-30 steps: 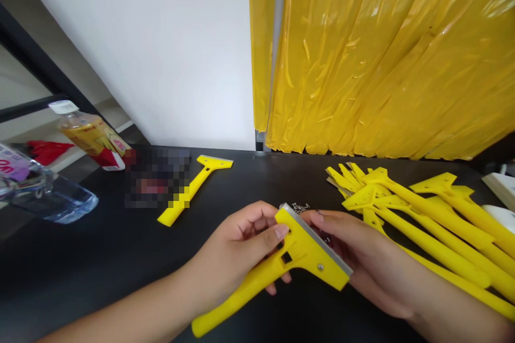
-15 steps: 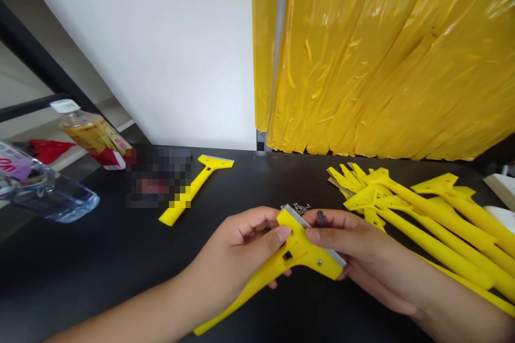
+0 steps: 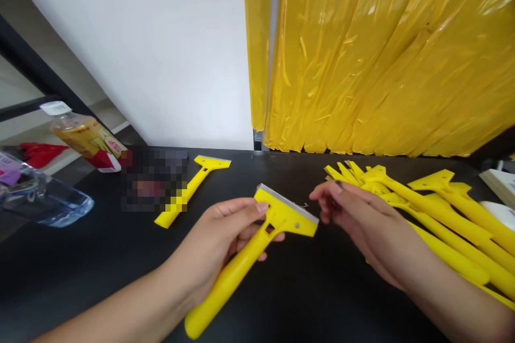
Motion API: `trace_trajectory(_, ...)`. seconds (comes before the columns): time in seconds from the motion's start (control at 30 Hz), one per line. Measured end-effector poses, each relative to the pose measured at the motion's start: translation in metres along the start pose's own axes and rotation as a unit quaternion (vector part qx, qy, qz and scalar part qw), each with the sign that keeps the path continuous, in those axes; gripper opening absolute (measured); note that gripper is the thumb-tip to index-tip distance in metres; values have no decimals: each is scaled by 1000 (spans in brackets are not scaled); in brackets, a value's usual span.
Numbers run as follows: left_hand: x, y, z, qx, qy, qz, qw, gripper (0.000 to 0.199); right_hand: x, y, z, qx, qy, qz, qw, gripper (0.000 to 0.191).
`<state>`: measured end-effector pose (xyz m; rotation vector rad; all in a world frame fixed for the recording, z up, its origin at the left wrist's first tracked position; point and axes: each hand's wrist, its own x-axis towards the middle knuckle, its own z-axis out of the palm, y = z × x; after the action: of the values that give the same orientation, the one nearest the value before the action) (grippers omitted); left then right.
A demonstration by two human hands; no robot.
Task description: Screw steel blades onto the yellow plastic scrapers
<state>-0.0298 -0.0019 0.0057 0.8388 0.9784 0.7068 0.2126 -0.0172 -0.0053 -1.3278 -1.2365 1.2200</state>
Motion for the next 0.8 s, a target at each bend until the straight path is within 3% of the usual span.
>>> trace_trajectory(0.07, 1, 4, -3, -3, 21, 21, 1000, 24, 1, -2, -6, -111, 58, -74, 989, 37)
trace_trajectory(0.13, 3, 6, -5, -13, 36, 37, 999, 19, 1, -3, -10, -199, 84, -106, 971, 37)
trace_trajectory(0.37, 5, 2, -3, -44, 62, 34, 997, 16, -3, 0, -7, -274, 27, -169, 946, 28)
trace_trajectory(0.5, 1, 4, 0, -57, 26, 34, 997, 19, -2, 0, -6, -273, 33, -183, 944, 22)
trace_trajectory(0.6, 0, 7, -2, -52, 4, 43, 998, 20, -1, 4, -3, -244, 21, -151, 958, 20)
trace_trajectory(0.8, 4, 8, -6, -35, 34, 90, 995, 21, 3, 15, 5, -207, -11, -125, 970, 20)
